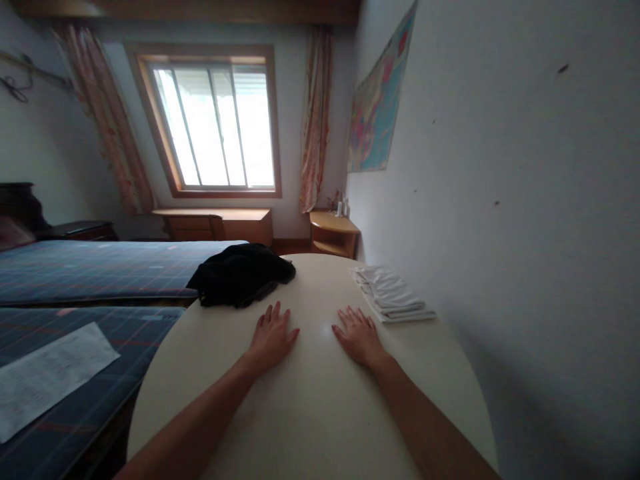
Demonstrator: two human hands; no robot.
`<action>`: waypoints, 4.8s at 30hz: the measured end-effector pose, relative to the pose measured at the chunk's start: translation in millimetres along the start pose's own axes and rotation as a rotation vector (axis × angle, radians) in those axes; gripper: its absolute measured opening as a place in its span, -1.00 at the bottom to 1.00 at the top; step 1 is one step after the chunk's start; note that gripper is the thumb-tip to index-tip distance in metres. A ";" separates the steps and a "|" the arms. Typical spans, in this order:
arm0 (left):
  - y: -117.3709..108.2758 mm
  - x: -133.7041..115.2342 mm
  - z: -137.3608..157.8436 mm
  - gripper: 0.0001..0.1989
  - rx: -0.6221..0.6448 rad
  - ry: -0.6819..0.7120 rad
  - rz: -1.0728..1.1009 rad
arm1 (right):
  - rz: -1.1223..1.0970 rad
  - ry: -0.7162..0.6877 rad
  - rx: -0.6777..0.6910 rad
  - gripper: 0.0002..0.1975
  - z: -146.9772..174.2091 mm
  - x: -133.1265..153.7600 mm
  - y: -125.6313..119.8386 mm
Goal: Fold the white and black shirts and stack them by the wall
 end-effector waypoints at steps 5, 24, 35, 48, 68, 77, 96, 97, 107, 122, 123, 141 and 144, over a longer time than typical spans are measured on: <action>-45.1 69.0 -50.2 -0.53 -0.223 -0.128 -0.143 | -0.020 -0.003 -0.031 -0.35 -1.5 -1.4 -4.4; -58.2 144.4 -78.8 -0.61 -0.120 -0.255 -0.216 | -0.049 -0.008 -0.038 -0.35 2.0 -0.8 -6.1; -69.4 145.9 -75.3 -0.63 -0.265 -0.304 -0.095 | -0.049 0.000 -0.057 -0.36 2.9 -0.5 -9.9; -153.3 -19.6 -27.9 -0.79 -0.734 0.386 0.391 | -0.063 -0.006 -0.058 -0.38 0.1 -1.3 -8.6; -15.4 75.4 -14.0 -0.34 -0.178 -0.330 0.100 | -0.397 -0.466 -0.070 -0.35 26.0 51.7 -33.1; -41.3 -28.8 18.3 -0.43 -0.219 0.314 0.657 | -0.322 -0.668 -0.264 0.07 37.7 53.4 -58.1; -42.5 -38.7 31.4 -0.25 0.183 0.340 0.801 | -0.563 -0.695 -0.013 -0.61 62.4 74.8 -79.1; -45.9 -40.1 32.9 -0.29 0.192 0.350 0.767 | -0.621 -0.650 -0.015 -0.64 58.1 67.1 -81.5; -71.0 -19.0 21.9 -0.58 -0.140 0.173 0.631 | -0.342 -0.270 -0.170 -0.54 20.2 0.7 -55.1; -39.2 -31.6 24.7 -0.46 0.071 0.234 0.511 | -0.637 -0.117 -0.180 -0.82 15.6 -2.0 -55.6; -41.5 -31.5 24.7 -0.46 0.063 0.219 0.535 | -0.693 -0.139 -0.178 -0.79 17.8 3.9 -59.0; -68.1 -23.1 24.0 -0.87 -0.286 0.144 0.769 | -0.801 -0.287 0.084 -0.56 30.4 17.7 -57.1; -71.7 -4.7 22.7 -0.86 -0.400 0.043 0.913 | -0.764 -0.329 0.190 -0.50 35.7 22.4 -50.5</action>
Point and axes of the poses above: each hand's wrist, its own z-axis away from the middle knuckle, its own y-axis out of the palm, x = y × z, the point moved 9 cm from there along -z, towards the middle knuckle, and after that the axes turned 4 degrees about -x, right-handed, at the moved point
